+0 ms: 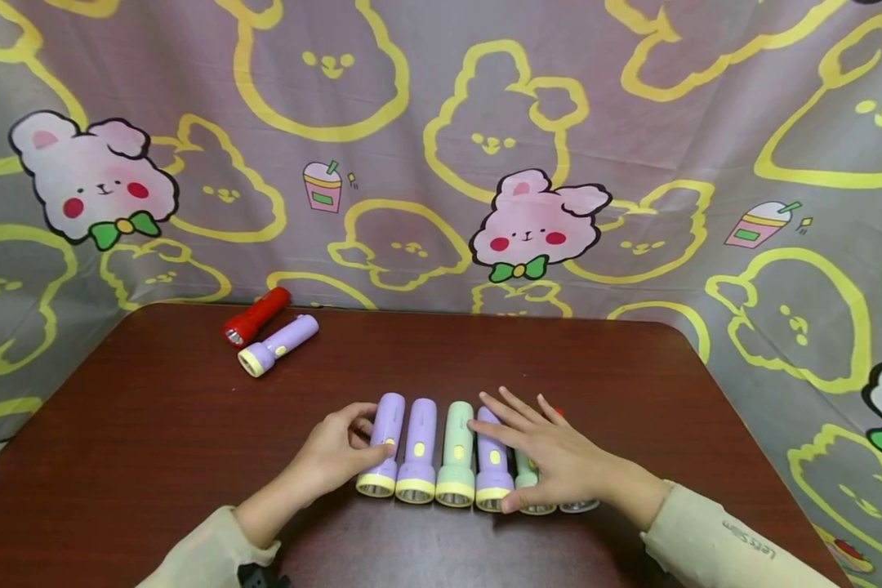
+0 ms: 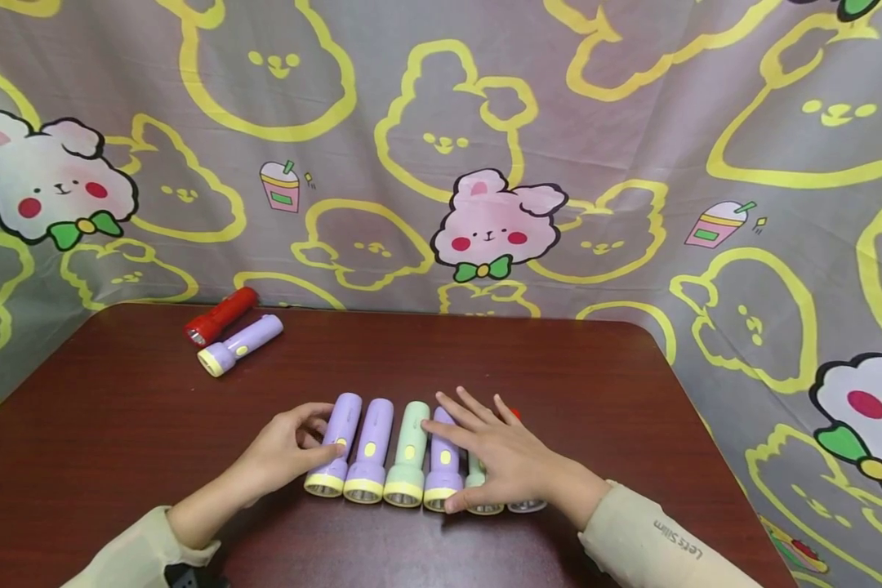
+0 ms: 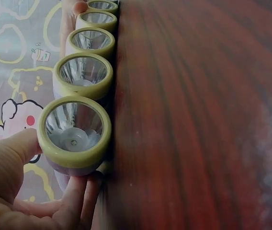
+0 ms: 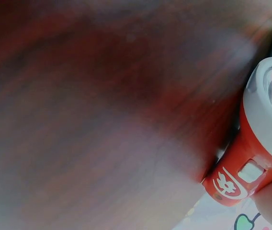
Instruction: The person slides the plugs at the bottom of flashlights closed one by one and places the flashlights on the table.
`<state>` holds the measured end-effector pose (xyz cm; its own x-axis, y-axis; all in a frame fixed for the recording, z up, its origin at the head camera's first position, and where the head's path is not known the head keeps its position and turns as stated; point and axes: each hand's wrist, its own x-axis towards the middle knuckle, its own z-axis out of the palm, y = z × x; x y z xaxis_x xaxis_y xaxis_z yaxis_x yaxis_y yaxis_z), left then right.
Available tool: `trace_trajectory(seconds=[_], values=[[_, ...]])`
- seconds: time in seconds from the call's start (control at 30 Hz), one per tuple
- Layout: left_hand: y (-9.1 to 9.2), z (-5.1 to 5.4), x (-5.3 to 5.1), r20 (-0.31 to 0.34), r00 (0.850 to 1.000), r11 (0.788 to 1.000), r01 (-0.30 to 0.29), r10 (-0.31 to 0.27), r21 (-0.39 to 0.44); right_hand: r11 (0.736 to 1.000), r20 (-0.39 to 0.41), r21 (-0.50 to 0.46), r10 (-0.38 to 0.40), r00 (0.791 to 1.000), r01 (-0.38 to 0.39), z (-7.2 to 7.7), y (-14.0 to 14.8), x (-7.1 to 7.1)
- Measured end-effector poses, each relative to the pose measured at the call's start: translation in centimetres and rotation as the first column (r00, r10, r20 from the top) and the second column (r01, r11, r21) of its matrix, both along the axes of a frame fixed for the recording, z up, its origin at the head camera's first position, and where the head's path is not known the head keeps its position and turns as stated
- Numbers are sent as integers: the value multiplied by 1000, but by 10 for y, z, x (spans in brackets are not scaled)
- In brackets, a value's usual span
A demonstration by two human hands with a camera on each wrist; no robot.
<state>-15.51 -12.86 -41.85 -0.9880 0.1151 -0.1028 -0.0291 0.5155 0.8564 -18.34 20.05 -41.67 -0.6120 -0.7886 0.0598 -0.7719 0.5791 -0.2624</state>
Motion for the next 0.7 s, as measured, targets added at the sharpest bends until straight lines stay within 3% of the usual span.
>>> trace_trajectory(seconds=[0.37,0.53,0.7], values=[[-6,5,-1,-4,998,997,61,-61,-54,1000,-16,9,-1,1000,1,-1,0,0],[-12,6,1,57,995,996,85,-87,22,1000,-16,12,4,1000,-3,-1,1,0],[-16,3,0,68,990,991,119,-123,58,1000,-3,13,2,1000,-2,-1,0,0]])
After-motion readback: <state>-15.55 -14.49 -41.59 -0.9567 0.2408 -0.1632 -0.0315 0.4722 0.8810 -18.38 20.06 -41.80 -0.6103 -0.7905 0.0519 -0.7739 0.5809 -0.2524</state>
